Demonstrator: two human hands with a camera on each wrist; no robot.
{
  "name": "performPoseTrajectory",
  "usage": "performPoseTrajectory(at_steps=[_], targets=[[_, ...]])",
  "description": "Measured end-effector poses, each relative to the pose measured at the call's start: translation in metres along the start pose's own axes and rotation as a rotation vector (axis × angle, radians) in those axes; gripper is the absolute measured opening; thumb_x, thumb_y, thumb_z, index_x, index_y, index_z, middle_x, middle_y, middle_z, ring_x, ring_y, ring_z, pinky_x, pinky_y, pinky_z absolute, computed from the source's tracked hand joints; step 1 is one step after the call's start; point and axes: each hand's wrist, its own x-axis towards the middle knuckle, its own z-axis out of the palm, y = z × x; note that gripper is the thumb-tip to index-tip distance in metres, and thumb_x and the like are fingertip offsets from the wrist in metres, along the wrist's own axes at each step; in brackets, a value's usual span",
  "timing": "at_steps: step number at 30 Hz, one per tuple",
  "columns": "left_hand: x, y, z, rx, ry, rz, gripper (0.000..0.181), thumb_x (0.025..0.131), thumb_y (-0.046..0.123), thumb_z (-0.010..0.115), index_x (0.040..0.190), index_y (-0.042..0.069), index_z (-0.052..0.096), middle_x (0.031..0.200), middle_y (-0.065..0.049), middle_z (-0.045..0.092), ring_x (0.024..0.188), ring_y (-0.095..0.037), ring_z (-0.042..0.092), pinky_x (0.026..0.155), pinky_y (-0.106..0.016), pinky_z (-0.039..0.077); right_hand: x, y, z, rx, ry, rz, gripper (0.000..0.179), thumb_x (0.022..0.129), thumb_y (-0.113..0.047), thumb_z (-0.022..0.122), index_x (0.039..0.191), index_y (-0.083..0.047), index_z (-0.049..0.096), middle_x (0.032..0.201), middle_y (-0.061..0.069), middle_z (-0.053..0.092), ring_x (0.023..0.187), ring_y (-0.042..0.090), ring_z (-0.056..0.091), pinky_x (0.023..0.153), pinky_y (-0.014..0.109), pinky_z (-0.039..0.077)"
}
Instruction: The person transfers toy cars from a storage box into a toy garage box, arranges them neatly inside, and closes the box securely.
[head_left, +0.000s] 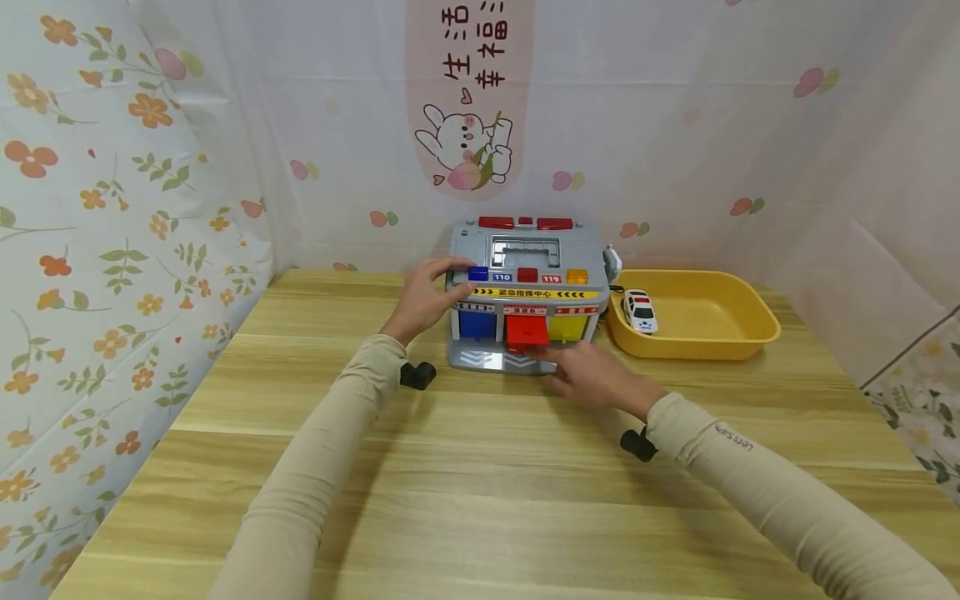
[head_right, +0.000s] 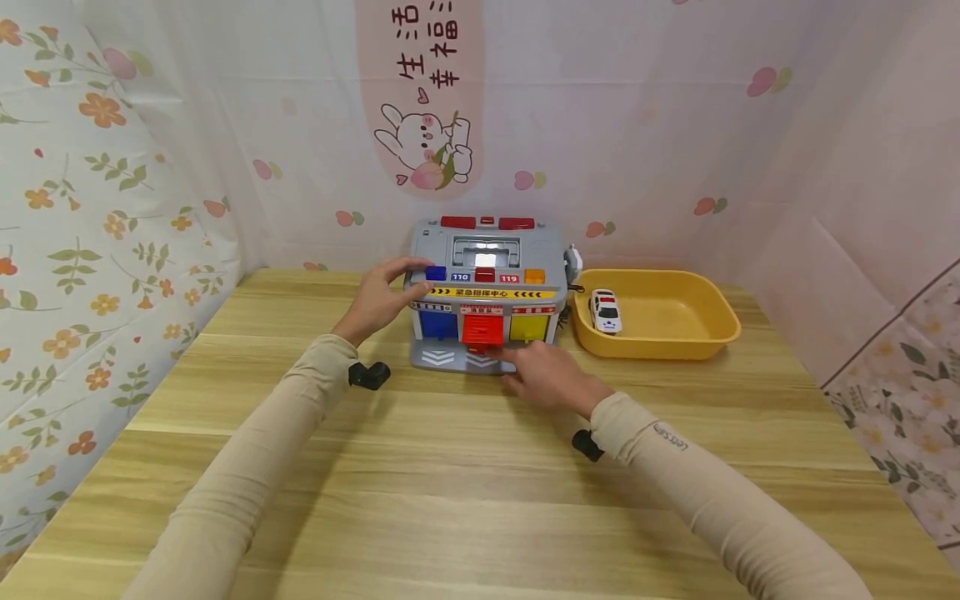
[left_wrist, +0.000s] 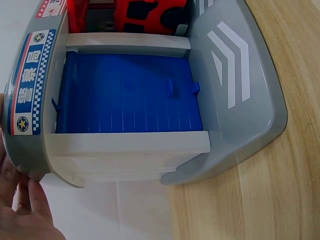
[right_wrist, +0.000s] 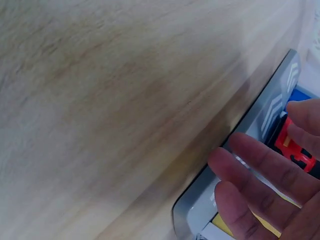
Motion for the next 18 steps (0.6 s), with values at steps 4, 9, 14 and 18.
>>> performPoseTrajectory(at_steps=[4, 9, 14, 18], targets=[[0.0, 0.001, 0.001, -0.009, -0.001, -0.002, 0.038, 0.092, 0.028, 0.07, 0.13, 0.021, 0.067, 0.14, -0.005, 0.061, 0.138, -0.027, 0.044, 0.12, -0.052, 0.033, 0.001, 0.0, 0.0, -0.031, -0.008, 0.08, 0.043, 0.095, -0.026, 0.069, 0.132, -0.006, 0.061, 0.073, 0.002, 0.059, 0.059, 0.013, 0.052, 0.054, 0.023, 0.045], [0.0, 0.001, 0.001, -0.017, -0.006, -0.017, 0.039, 0.092, 0.028, 0.071, 0.13, 0.021, 0.067, 0.142, -0.005, 0.06, 0.139, -0.026, 0.044, 0.119, -0.052, 0.034, -0.001, -0.001, 0.0, -0.059, -0.033, 0.155, 0.051, 0.095, -0.03, 0.068, 0.136, -0.003, 0.055, 0.071, 0.004, 0.058, 0.06, 0.016, 0.054, 0.052, 0.024, 0.044], [0.0, 0.001, 0.001, -0.013, -0.007, -0.015, 0.039, 0.092, 0.029, 0.071, 0.13, 0.021, 0.067, 0.142, -0.006, 0.06, 0.139, -0.027, 0.044, 0.119, -0.052, 0.034, -0.007, 0.0, -0.001, -0.031, -0.013, 0.115, 0.052, 0.094, -0.026, 0.068, 0.14, -0.005, 0.056, 0.071, 0.005, 0.06, 0.056, 0.014, 0.05, 0.051, 0.023, 0.04], [0.0, 0.001, 0.0, -0.015, 0.001, -0.011, 0.039, 0.092, 0.028, 0.071, 0.13, 0.02, 0.067, 0.141, -0.006, 0.06, 0.138, -0.027, 0.045, 0.119, -0.051, 0.035, -0.012, 0.002, -0.003, -0.022, 0.028, 0.067, 0.051, 0.093, -0.024, 0.07, 0.141, -0.011, 0.057, 0.064, 0.0, 0.058, 0.051, 0.01, 0.047, 0.049, 0.021, 0.038]])
